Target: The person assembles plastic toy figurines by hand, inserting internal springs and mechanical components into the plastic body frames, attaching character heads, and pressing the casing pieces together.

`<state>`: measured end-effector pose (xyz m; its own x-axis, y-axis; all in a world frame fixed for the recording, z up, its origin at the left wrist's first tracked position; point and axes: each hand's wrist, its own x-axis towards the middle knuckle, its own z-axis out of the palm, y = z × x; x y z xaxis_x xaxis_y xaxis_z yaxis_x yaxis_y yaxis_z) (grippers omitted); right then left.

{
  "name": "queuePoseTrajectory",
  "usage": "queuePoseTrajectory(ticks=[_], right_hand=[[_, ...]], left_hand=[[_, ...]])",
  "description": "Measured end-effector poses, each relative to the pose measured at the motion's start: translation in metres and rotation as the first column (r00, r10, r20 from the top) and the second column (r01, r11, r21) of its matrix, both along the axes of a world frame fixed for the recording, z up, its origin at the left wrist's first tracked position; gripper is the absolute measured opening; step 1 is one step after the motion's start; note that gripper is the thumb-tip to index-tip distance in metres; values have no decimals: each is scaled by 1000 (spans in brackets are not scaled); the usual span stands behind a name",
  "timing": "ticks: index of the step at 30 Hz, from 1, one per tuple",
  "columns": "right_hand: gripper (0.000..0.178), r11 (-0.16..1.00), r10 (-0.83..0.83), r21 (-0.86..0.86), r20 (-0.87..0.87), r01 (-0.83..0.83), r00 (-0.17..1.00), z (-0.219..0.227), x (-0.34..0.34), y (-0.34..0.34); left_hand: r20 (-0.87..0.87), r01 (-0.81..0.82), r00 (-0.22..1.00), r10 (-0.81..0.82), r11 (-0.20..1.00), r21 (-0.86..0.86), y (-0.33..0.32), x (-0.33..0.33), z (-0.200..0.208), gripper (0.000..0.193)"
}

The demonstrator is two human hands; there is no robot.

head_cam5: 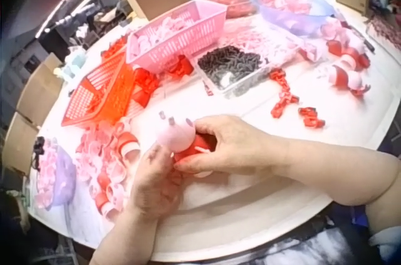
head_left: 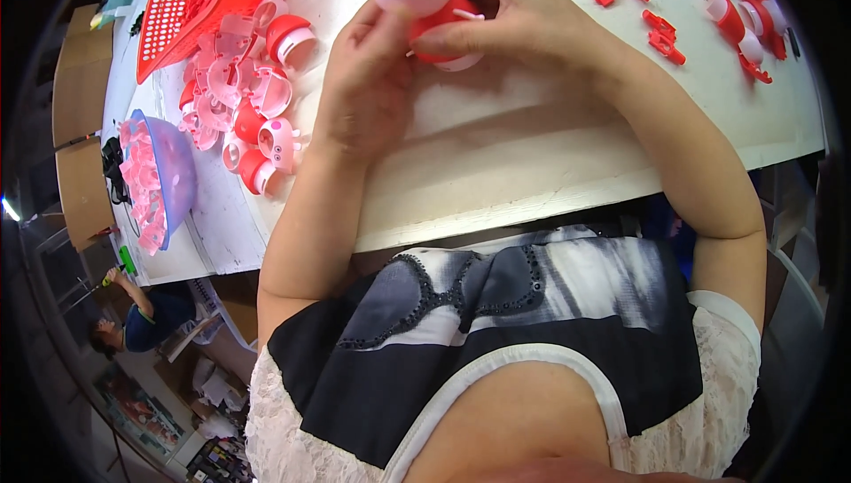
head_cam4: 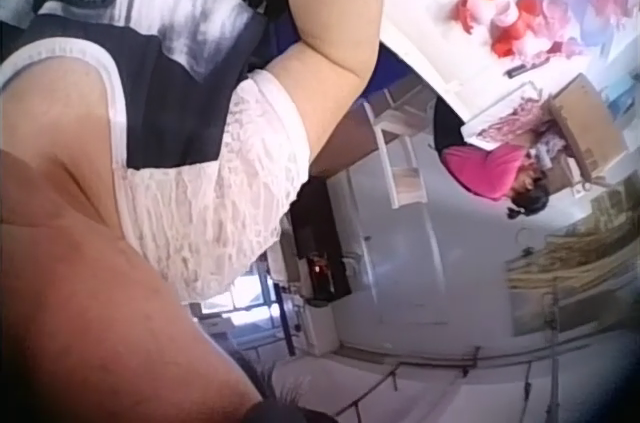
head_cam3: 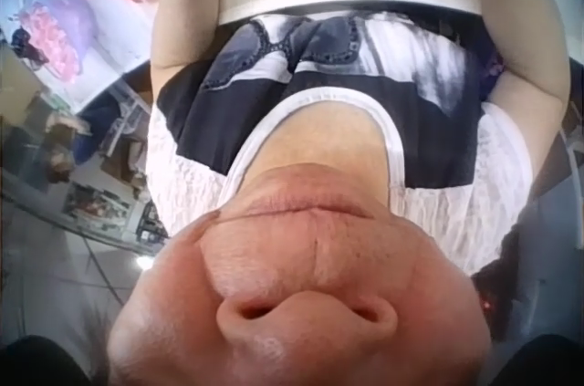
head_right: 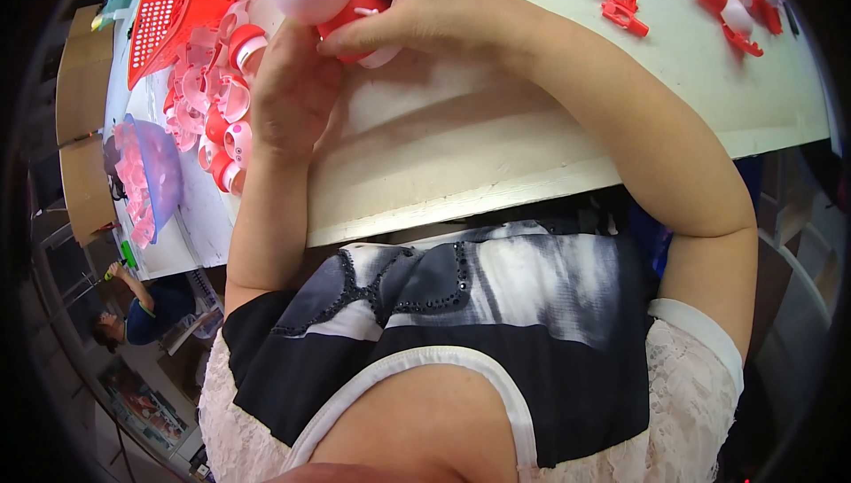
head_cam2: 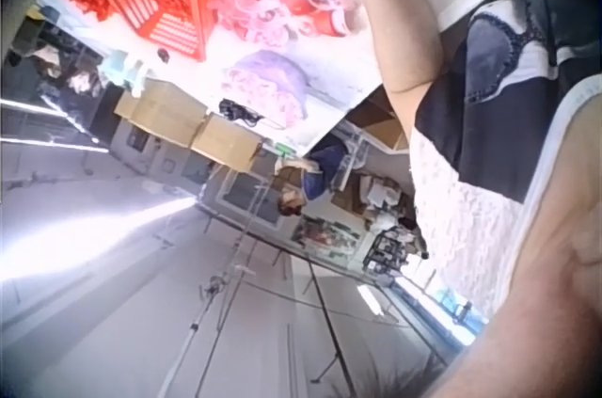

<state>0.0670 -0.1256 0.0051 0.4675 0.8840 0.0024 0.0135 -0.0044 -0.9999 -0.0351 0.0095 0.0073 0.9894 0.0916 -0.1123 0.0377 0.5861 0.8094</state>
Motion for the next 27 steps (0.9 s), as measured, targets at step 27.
queuePoseTrajectory(ticks=[27], right_hand=[[51,989,9,145,-310,38,951,10,-8,-8]], left_hand=[[99,-27,994,37,995,-98,2,-4,-7,58]])
